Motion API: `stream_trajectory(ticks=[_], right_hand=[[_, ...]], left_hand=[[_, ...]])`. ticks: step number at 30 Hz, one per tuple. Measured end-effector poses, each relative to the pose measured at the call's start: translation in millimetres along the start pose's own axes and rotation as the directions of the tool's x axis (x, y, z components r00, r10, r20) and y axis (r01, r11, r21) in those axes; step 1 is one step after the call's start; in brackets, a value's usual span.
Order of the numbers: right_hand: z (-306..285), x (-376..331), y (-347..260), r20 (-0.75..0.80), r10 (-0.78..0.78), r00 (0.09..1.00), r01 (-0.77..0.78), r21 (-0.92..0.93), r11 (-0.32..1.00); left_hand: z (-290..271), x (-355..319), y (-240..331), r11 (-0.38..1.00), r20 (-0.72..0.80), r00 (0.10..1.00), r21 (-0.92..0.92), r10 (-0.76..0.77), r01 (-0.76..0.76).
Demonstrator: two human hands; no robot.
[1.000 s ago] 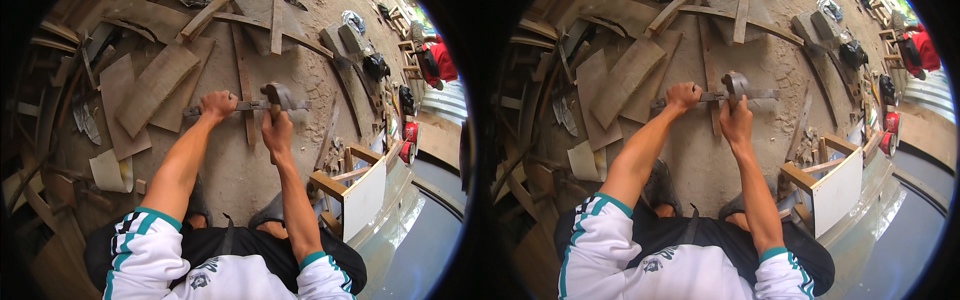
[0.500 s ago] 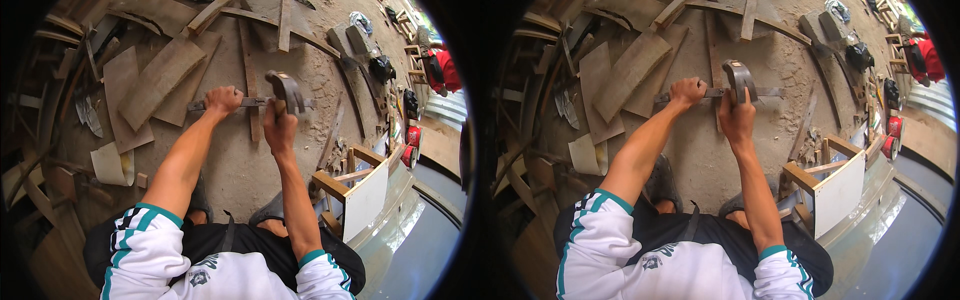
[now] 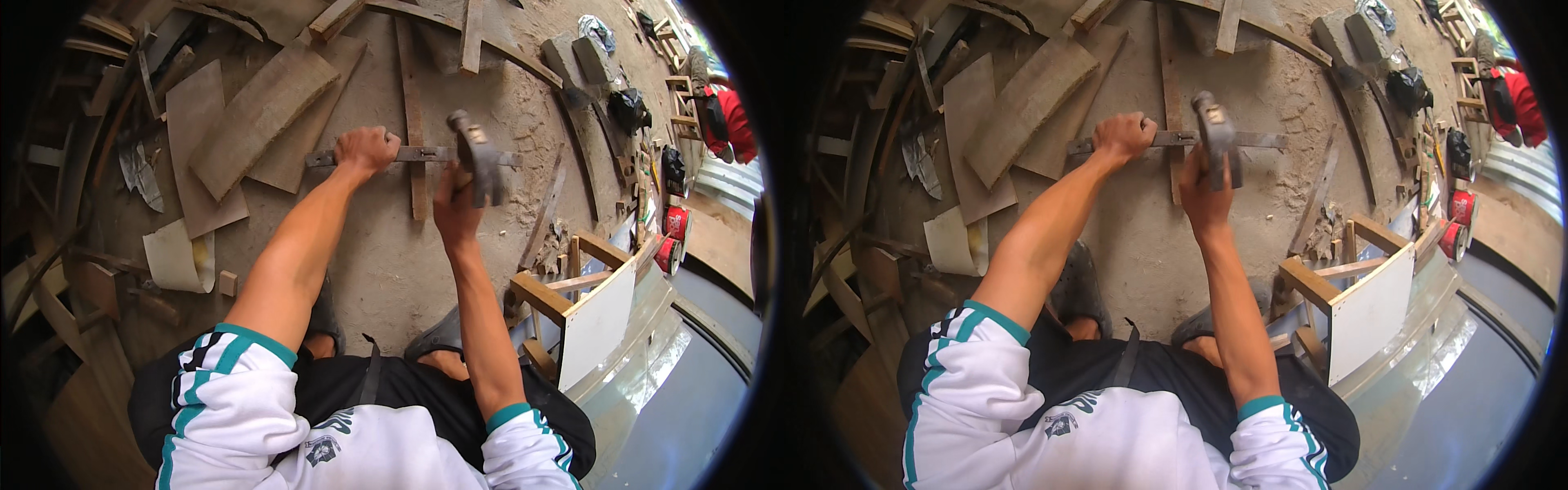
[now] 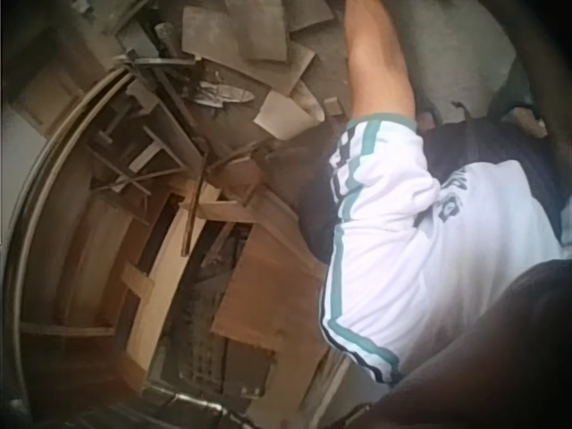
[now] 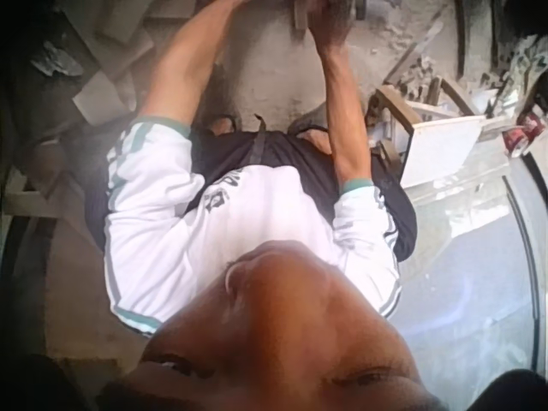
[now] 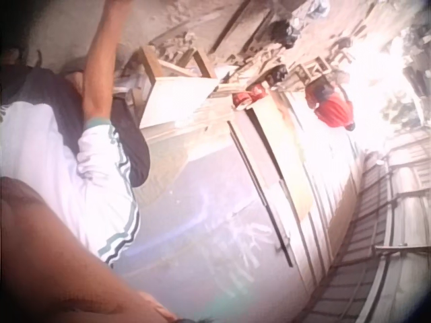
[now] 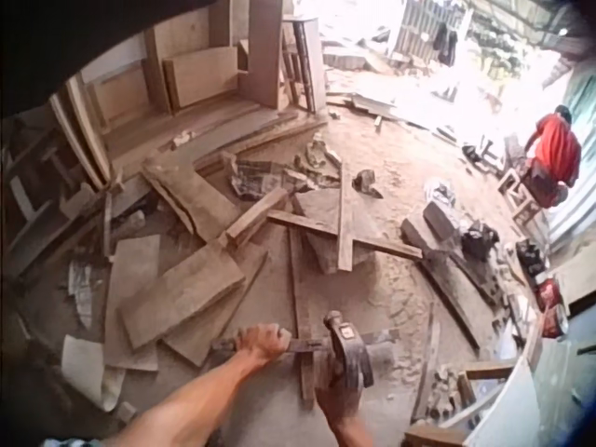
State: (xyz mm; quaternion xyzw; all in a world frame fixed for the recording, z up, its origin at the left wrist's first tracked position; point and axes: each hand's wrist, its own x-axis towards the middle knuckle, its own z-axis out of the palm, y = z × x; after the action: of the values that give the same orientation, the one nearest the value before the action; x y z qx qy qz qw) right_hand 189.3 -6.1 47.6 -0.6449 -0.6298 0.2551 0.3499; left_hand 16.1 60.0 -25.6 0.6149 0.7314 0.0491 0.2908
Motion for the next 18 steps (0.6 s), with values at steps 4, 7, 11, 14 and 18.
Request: stream_trajectory(ticks=[4,7,11,14,18], right_hand=[[9,-3,38,0.182,0.202,0.962,-0.170,-0.177,0.970],[1,10,10,0.132,0.143,0.981,-0.129,-0.106,0.986],[5,-10,21,0.042,0.033,0.999,-0.033,0.003,0.999],[5,7,29,0.261,0.250,0.932,-0.150,-0.352,0.924],[3,8,5,0.167,0.111,0.980,-0.093,-0.111,0.989]], left_hand=[[2,1,6,1.000,0.006,1.000,0.012,0.025,-0.025],[8,4,-5,0.999,-0.017,1.000,0.037,0.011,-0.010],[3,2,0,1.000,0.016,1.000,0.022,0.017,-0.017],[6,2,1,0.999,0.012,1.000,0.028,0.018,-0.018],[6,3,-3,0.999,-0.005,1.000,0.032,0.022,-0.022]])
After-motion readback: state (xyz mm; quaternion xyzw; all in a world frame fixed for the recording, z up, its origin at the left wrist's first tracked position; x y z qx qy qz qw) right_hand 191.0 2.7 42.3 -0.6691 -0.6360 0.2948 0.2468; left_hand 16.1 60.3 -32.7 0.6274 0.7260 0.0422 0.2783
